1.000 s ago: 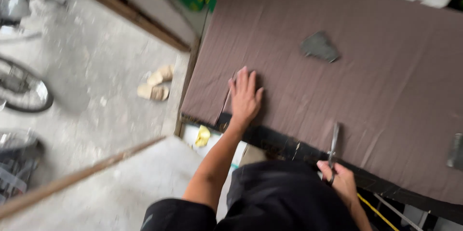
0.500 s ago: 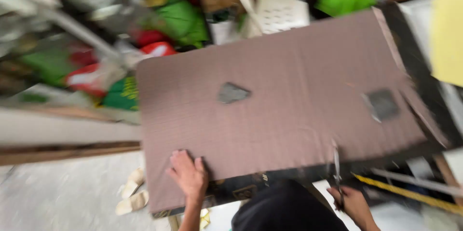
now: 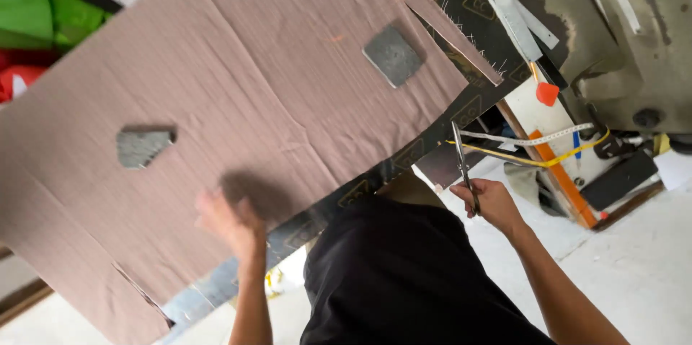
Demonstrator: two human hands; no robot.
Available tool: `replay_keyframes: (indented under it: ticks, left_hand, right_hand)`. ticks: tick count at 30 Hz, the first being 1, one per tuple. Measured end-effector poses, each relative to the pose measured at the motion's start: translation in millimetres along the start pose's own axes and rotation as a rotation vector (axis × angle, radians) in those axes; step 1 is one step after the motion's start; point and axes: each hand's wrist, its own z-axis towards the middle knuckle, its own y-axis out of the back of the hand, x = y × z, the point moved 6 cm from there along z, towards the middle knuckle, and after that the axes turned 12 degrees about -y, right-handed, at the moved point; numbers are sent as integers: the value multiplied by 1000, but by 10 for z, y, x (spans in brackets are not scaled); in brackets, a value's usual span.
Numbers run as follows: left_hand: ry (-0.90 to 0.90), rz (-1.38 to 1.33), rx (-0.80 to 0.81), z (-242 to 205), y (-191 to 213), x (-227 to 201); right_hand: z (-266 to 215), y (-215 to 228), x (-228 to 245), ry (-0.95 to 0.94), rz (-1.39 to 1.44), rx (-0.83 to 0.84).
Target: The person cuts a large piece of brown fabric on a table using shears, trimming the edges and cutting out a rectangular section. They then use a red marker to draw lines on the fabric and fold it to align the edges.
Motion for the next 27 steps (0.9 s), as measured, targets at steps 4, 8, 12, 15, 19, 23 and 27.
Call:
replay_keyframes:
  ticks: [4, 8, 12, 15, 19, 23, 27]
  left_hand:
    - [-533, -331, -121, -37, -340, -1746]
    - [-798, -472, 41, -99, -683, -3028]
    - [-875, -393, 42, -48, -911, -3380]
    - [-946, -273, 26, -91, -912, -3462]
    - [-943, -218, 35, -4, -961, -3499]
    - [-916, -208, 46, -47, -969, -3463]
    - [-909, -173, 100, -26, -1035, -3442]
  right_hand:
    - [321, 302, -84, 70, 133, 200]
    - [410, 323, -73, 58, 183, 338]
    - [436, 137, 60, 39, 73, 507]
    - [352, 38, 106, 109, 22, 614]
    - [525, 17, 41, 86, 104, 608]
    - [576, -22, -25, 98, -16, 577]
    - [593, -9, 8, 101, -8, 535]
